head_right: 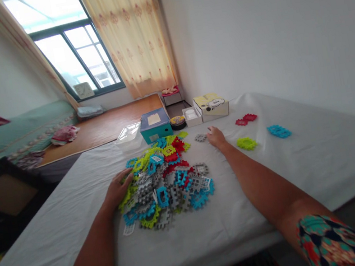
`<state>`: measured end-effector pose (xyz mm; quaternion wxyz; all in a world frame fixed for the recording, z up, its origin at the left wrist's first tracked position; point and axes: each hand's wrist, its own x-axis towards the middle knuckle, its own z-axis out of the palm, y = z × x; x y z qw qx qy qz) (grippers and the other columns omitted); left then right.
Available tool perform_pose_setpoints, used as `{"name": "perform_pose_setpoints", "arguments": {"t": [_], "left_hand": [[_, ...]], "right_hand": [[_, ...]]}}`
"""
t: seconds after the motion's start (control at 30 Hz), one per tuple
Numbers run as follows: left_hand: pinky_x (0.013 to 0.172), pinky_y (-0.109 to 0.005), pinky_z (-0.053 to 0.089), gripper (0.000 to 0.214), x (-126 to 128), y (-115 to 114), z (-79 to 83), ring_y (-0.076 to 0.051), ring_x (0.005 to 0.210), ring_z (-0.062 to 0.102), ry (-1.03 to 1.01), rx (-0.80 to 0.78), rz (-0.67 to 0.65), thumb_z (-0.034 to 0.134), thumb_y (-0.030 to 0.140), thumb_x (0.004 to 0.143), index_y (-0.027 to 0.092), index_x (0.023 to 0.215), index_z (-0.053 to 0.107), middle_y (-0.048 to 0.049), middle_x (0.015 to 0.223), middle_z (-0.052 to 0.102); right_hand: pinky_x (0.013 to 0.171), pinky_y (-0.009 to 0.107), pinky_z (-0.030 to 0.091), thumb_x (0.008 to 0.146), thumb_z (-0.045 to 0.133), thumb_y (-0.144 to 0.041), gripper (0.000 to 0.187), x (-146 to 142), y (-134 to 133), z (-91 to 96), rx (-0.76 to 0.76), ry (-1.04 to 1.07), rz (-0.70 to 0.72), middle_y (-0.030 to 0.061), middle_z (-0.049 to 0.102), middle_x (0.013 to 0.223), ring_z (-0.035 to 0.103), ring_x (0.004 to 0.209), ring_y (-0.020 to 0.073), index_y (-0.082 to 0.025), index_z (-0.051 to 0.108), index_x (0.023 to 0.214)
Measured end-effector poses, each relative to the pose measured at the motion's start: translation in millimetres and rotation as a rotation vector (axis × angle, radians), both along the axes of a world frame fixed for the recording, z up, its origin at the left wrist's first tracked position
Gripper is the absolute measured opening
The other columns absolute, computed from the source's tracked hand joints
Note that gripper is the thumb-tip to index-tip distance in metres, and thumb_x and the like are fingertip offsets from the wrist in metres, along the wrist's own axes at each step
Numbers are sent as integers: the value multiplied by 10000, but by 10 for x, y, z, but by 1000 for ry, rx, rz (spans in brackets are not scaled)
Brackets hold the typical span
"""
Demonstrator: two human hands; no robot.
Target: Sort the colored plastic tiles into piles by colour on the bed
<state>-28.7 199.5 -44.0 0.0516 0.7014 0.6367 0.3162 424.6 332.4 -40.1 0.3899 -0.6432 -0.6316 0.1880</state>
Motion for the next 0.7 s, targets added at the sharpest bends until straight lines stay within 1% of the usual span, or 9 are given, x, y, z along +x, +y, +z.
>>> {"name": "perform_pose_setpoints", "arguments": {"t": [0.03, 0.1, 0.17, 0.23, 0.33, 0.43, 0.53, 0.6, 0.7], "left_hand": [[1090, -421, 399, 573, 1, -2, 0, -259, 1209, 563, -1, 3, 1, 440, 621, 854, 211, 1177, 675, -85, 1256, 652], [1087, -421, 403, 571, 1, -5, -1, -259, 1204, 566, -1, 9, 7, 438, 624, 854, 216, 1175, 676, -81, 1255, 653], [1083, -426, 408, 569, -1, -5, -3, -262, 1201, 568, 2, 9, 10, 441, 627, 852, 220, 1172, 678, -81, 1251, 655], [1080, -427, 411, 567, -7, -4, -3, -264, 1200, 568, 4, 7, 6, 444, 626, 853, 221, 1173, 678, -83, 1248, 655], [1081, -419, 409, 568, -17, -2, -4, -263, 1204, 566, 2, 13, 2, 445, 618, 857, 209, 1176, 676, -92, 1249, 652], [1079, -417, 412, 564, -20, -2, -7, -263, 1206, 565, -1, 9, 4, 452, 623, 852, 219, 1174, 676, -85, 1249, 653], [1080, -419, 410, 562, -13, -6, -6, -262, 1201, 568, -6, 7, 6, 452, 630, 851, 228, 1173, 676, -77, 1251, 653], [1082, -416, 408, 568, -5, -10, 0, -260, 1197, 571, -11, 8, 8, 448, 633, 852, 225, 1177, 674, -79, 1253, 652], [1080, -417, 408, 581, 5, -17, 9, -262, 1197, 570, -12, 10, 8, 444, 640, 849, 220, 1178, 674, -85, 1253, 651]], "right_hand": [[1008, 359, 429, 838, 466, -102, 395, 12, -12, 8, 20, -52, 4, 146, 653, 1182, 588, 1105, 220, -121, 637, 1194], [1045, 336, 382, 803, 450, -40, 409, -8, -55, 14, 49, -219, 85, 118, 672, 1147, 562, 1121, 212, -148, 686, 1119], [1005, 337, 403, 795, 453, -31, 418, -71, -100, -2, 72, -428, 198, 85, 680, 1143, 548, 1102, 219, -201, 716, 1071], [941, 371, 432, 828, 469, -83, 398, -138, -126, -39, 91, -574, 249, 59, 659, 1211, 512, 1120, 249, -264, 721, 1078], [895, 433, 440, 908, 446, -222, 352, -161, -108, -113, 77, -655, 177, 40, 611, 1313, 466, 1146, 294, -315, 687, 1148], [939, 512, 405, 950, 393, -358, 402, -79, -48, -179, 14, -662, 4, 69, 512, 1430, 415, 1204, 333, -272, 607, 1278], [975, 549, 368, 951, 372, -436, 495, 18, -3, -212, -34, -641, -135, 112, 376, 1522, 349, 1278, 354, -228, 511, 1377], [977, 553, 363, 957, 349, -438, 496, 50, 6, -217, -39, -623, -167, 107, 357, 1531, 328, 1296, 344, -239, 492, 1389], [973, 551, 359, 968, 322, -434, 459, 57, -6, -217, -35, -623, -134, 72, 434, 1485, 345, 1274, 324, -270, 544, 1335]]}}
